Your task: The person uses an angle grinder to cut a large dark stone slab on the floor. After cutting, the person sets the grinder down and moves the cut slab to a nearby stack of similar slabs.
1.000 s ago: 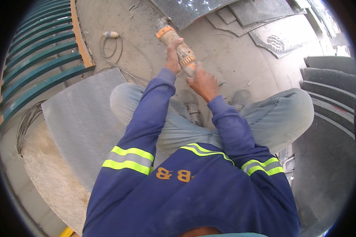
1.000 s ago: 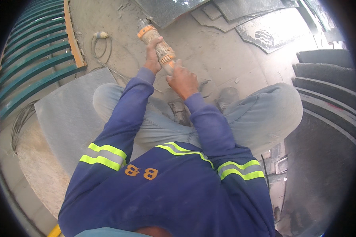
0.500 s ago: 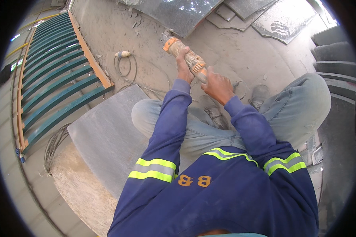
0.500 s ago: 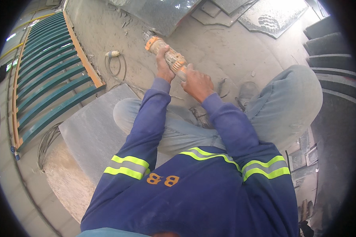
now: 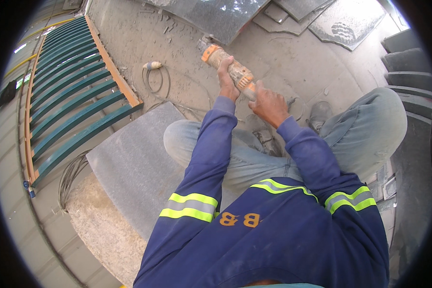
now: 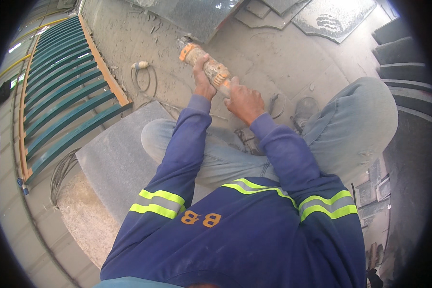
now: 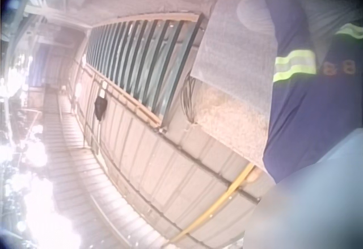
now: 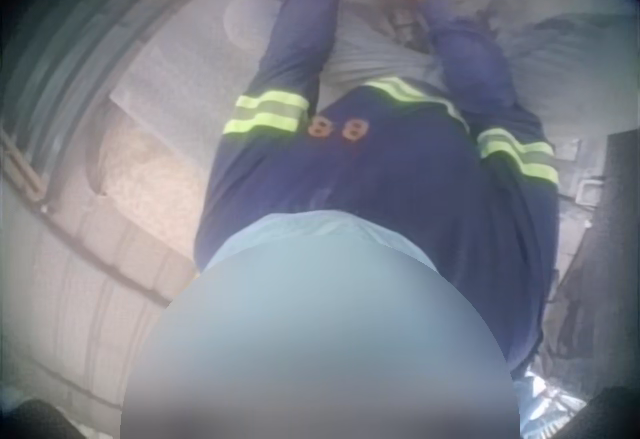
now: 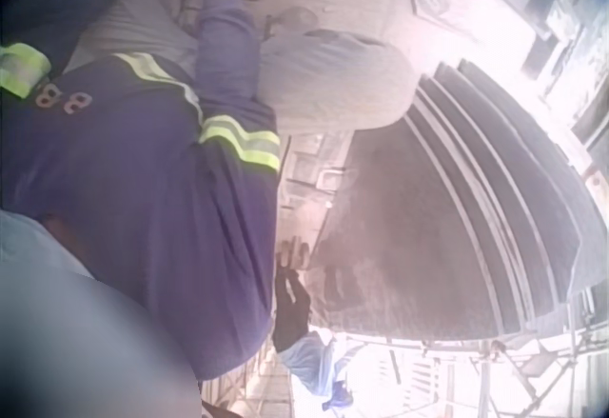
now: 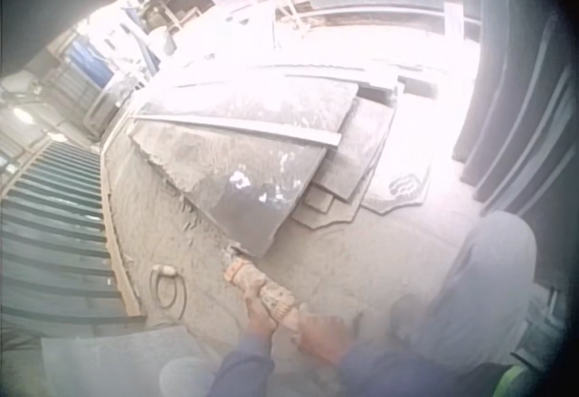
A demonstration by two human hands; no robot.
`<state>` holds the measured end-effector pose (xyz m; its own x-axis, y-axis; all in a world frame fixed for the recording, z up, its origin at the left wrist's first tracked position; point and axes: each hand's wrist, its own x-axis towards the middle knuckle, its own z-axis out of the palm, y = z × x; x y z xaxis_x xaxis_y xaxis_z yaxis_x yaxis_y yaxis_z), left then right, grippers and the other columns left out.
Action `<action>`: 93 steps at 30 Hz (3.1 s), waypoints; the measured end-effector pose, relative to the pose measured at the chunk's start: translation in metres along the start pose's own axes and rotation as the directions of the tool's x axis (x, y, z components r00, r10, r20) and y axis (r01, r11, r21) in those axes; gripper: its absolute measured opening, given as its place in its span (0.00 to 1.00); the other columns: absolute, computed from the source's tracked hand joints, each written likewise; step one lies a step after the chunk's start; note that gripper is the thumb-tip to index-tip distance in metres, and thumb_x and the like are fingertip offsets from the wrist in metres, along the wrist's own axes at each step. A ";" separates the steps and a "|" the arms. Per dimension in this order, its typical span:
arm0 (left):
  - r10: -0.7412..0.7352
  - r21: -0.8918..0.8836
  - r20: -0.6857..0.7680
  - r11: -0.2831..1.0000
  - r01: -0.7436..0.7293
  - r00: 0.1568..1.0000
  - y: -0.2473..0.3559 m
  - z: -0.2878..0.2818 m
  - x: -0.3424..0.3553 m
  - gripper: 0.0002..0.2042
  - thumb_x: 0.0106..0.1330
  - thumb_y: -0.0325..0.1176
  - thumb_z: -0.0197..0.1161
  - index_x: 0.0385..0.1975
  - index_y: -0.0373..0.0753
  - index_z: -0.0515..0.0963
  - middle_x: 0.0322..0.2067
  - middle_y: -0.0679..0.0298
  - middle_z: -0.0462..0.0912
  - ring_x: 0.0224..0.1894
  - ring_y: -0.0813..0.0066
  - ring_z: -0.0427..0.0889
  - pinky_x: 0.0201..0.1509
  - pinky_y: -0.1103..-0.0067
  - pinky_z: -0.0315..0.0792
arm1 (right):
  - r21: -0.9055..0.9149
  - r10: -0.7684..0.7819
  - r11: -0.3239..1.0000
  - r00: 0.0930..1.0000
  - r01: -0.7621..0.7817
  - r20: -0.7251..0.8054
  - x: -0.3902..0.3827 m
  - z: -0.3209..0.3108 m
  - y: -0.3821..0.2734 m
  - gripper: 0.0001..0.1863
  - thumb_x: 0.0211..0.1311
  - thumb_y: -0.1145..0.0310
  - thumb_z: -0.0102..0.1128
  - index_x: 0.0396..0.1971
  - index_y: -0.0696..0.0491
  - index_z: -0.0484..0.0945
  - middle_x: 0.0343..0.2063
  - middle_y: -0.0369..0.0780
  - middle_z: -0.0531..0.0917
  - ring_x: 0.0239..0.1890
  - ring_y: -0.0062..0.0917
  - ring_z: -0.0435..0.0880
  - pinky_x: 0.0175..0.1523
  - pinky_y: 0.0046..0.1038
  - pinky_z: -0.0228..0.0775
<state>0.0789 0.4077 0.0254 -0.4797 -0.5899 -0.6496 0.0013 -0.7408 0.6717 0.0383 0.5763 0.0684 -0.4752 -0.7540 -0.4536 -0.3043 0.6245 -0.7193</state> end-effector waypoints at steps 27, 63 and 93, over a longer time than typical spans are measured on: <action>0.000 0.020 0.008 1.000 0.000 1.000 -0.005 -0.006 0.004 0.20 0.60 0.43 0.64 0.45 0.38 0.68 0.30 0.54 0.77 0.29 0.59 0.82 0.33 0.63 0.82 | -0.006 -0.010 1.000 1.000 0.010 -0.021 -0.005 0.000 0.001 0.24 0.57 0.60 0.67 0.45 0.57 0.66 0.33 0.57 0.86 0.39 0.55 0.86 0.46 0.51 0.77; -0.009 -0.017 -0.002 1.000 0.009 1.000 -0.011 -0.011 0.008 0.21 0.59 0.43 0.64 0.45 0.38 0.67 0.31 0.53 0.77 0.29 0.59 0.82 0.33 0.63 0.81 | -0.037 -0.002 0.999 1.000 0.001 -0.029 -0.005 0.001 0.000 0.24 0.56 0.61 0.68 0.45 0.56 0.67 0.33 0.56 0.86 0.39 0.54 0.87 0.45 0.50 0.78; 0.012 -0.096 0.010 0.995 -0.011 1.000 -0.011 -0.007 0.009 0.19 0.60 0.43 0.64 0.43 0.38 0.69 0.29 0.55 0.77 0.27 0.61 0.81 0.31 0.65 0.80 | -0.145 -0.025 0.989 0.999 0.018 -0.046 0.000 -0.001 -0.003 0.27 0.57 0.59 0.70 0.48 0.58 0.67 0.31 0.55 0.86 0.37 0.52 0.87 0.43 0.49 0.79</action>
<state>0.0810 0.4084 0.0093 -0.4882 -0.5956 -0.6379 0.0913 -0.7618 0.6414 0.0380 0.5746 0.0710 -0.5049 -0.7592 -0.4107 -0.4296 0.6337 -0.6433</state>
